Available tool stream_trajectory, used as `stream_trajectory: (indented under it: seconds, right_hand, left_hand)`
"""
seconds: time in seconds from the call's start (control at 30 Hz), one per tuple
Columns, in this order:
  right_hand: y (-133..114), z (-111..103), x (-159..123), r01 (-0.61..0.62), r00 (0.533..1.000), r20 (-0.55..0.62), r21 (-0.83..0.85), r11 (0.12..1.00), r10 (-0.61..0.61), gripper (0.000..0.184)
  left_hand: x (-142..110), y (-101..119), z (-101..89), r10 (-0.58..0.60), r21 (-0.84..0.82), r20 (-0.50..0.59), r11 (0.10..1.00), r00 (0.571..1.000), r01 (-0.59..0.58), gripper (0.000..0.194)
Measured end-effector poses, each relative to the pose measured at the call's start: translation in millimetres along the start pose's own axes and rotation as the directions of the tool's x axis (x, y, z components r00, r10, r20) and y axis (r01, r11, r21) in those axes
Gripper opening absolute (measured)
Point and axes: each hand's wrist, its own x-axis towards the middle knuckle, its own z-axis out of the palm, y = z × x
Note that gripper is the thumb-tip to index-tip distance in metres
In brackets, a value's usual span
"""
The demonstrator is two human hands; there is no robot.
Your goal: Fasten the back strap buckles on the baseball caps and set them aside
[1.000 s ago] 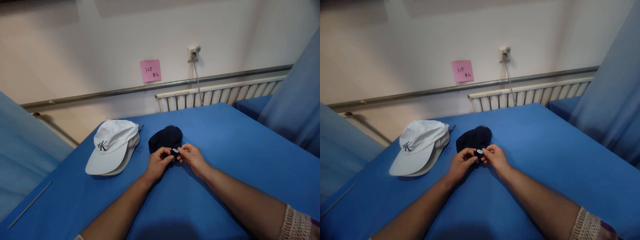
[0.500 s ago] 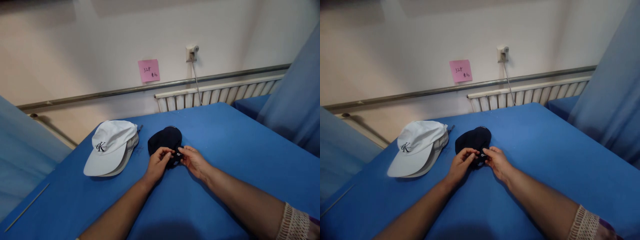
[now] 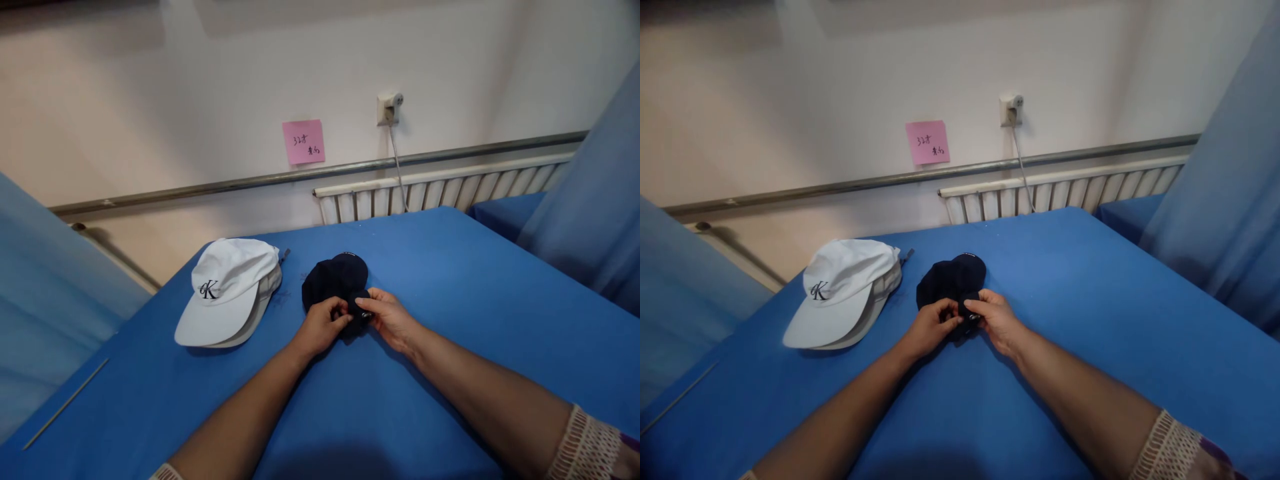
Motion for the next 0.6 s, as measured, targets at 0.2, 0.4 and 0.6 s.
stream_trajectory:
  seconds: [0.2, 0.4, 0.6]
  right_hand:
    - [-1.2, -1.6, 3.8, -0.062, 0.987, -0.157, -0.096, 0.993, 0.047, 0.024]
    - [-2.4, 1.0, 1.8, -0.126, 0.981, -0.146, -0.001, 0.992, 0.125, 0.027]
    - [-2.1, -5.2, 4.0, -0.169, 0.983, -0.042, 0.192, 0.967, 0.181, 0.011]
  left_hand:
    - [1.5, 4.6, -2.9, -0.029, -0.027, -0.254, 0.999, 0.967, 0.023, 0.016]
    - [1.1, 6.5, -2.1, -0.047, -0.058, -0.251, 0.998, 0.967, 0.034, 0.018]
    - [1.6, 0.5, -4.1, -0.020, -0.018, -0.273, 1.000, 0.962, 0.016, 0.017]
